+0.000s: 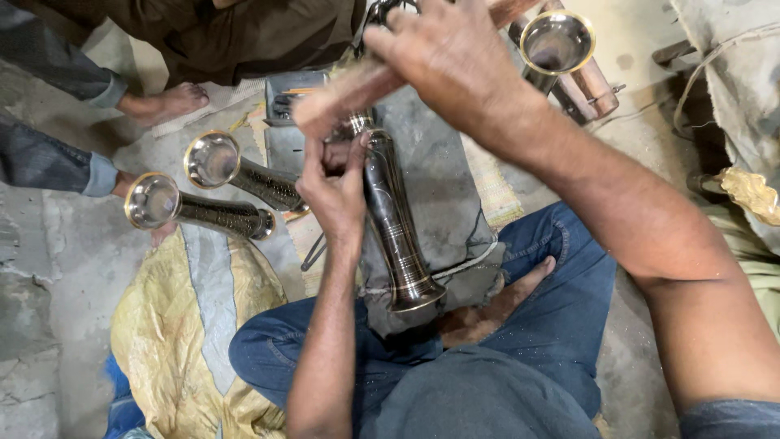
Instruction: The person uses a hammer and a metal punch to engrave a design onto a silver-colored metal vase. They repeatedly strike the punch against the vase's surface while rotating it to continue the pattern.
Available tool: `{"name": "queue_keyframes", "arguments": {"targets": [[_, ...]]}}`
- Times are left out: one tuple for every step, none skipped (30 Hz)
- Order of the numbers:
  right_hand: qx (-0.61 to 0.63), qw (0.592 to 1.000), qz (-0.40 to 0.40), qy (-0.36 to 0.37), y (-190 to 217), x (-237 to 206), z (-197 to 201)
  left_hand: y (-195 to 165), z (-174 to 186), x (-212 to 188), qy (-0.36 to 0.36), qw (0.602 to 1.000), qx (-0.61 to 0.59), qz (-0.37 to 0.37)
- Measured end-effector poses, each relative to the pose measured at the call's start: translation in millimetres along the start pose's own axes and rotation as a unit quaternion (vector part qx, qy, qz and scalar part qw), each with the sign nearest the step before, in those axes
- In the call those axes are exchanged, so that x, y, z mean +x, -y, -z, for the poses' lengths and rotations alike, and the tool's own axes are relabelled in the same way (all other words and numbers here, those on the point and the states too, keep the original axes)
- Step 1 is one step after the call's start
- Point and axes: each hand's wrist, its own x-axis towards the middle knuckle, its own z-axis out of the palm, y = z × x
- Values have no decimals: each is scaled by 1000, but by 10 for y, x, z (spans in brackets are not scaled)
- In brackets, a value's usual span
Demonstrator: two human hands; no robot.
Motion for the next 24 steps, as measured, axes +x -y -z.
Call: {"name": "queue_keyframes", "arguments": {"targets": [[30, 999, -11, 10, -31, -14, -11, -15, 12, 28, 12, 1000, -6, 4], [50, 998, -24, 28, -49, -48, -18, -35, 19, 46, 23, 1000, -13, 8], [69, 996, -37, 45, -67, -79, -29, -59, 27, 53, 28, 1000, 0, 4], [85, 993, -49, 59, -100, -104, -36, -81, 27, 75, 33, 999, 12, -3], [94, 994, -51, 36, -127, -133, -41, -104, 27, 93, 37, 999, 25, -9], [107, 993, -53, 16, -135, -172, -49, -124, 32, 94, 42, 999, 21, -6], [120, 991, -55, -5, -131, -211, -62, -140, 43, 91, 48, 999, 17, -3], [116, 991, -64, 8, -126, -237, -78, -153, 38, 103, 54, 999, 11, -2], [110, 991, -73, 21, -130, -250, -87, -164, 36, 136, 67, 997, 32, -11], [102, 991, -82, 33, -145, -267, -87, -170, 42, 175, 82, 995, 53, -19], [92, 992, -77, 26, -159, -307, -82, -173, 51, 187, 96, 992, 76, -25], [84, 994, -70, 21, -164, -357, -78, -168, 55, 202, 112, 991, 75, -24], [76, 995, -64, 14, -163, -393, -87, -159, 52, 249, 128, 989, 74, -24], [126, 985, -113, 42, -152, -424, -104, -158, 52, 293, 142, 987, 72, -25], [173, 970, -159, 67, -150, -455, -113, -167, 60, 329, 165, 982, 93, -24], [219, 950, -203, 91, -172, -476, -121, -181, 67, 377, 187, 975, 114, -26], [203, 955, -203, 75, -179, -528, -128, -191, 73, 416, 211, 968, 136, -26], [188, 959, -203, 62, -159, -619, -138, -192, 62, 457, 223, 964, 141, -29], [175, 962, -204, 51, -132, -714, -159, -186, 47, 498, 235, 960, 147, -31], [205, 948, -239, 54, -115, -793, -193, -181, 30, 533, 247, 957, 152, -33], [233, 931, -274, 57, -96, -860, -233, -181, 25, 558, 262, 951, 159, -50], [261, 913, -309, 60, -69, -924, -275, -183, 29, 579, 278, 944, 167, -67], [253, 917, -307, 39, -42, -989, -309, -190, 19, 615, 293, 936, 174, -86], [244, 921, -304, 17, -15, -1055, -332, -203, -3, 661, 309, 930, 180, -80]]}}
